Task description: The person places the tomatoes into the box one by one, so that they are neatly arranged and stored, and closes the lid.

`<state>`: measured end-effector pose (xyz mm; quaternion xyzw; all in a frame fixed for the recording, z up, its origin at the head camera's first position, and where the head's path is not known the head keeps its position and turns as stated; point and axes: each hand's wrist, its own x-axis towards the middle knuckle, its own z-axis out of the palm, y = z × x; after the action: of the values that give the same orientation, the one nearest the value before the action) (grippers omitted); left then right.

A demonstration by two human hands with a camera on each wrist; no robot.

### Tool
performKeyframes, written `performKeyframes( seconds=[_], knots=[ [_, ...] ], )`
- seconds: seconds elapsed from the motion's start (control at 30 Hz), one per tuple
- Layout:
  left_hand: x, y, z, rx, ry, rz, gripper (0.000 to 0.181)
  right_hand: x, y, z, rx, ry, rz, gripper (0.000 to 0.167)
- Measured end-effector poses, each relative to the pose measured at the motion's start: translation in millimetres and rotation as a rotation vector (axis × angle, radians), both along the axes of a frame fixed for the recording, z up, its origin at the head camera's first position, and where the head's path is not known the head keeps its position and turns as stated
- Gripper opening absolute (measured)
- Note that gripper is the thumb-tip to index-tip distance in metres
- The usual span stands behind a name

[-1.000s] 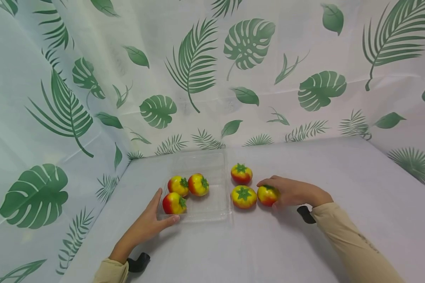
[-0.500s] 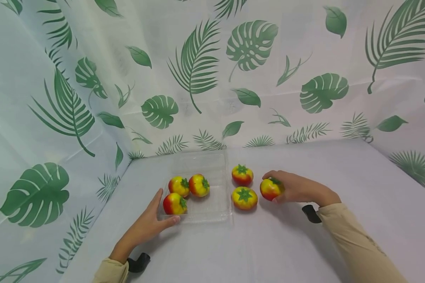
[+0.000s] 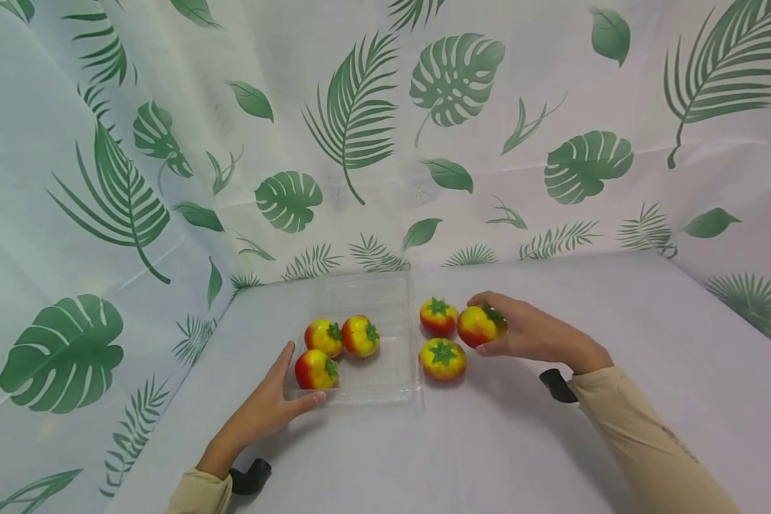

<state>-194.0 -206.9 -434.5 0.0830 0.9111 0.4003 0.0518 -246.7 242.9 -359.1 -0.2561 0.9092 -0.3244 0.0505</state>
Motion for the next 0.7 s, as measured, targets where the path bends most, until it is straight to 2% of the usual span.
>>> performKeyframes(
  seconds=[0.33,0.53,0.7],
  knots=[
    [0.2,-1.1,-1.4,0.015,-0.003,0.0,0.123,4.5,-33.1,12.0,-0.081,0.101,0.04,0.065],
    [1.0,-0.8,0.8,0.018,0.012,-0.01,0.123,7.0,-57.4,17.2,-0.165,0.079,0.073,0.063],
    [1.4,-0.9,2.1,0.021,0.01,-0.009,0.123,2.9,-82.2,17.9,-0.21,0.076,0.087,0.065]
  ],
)
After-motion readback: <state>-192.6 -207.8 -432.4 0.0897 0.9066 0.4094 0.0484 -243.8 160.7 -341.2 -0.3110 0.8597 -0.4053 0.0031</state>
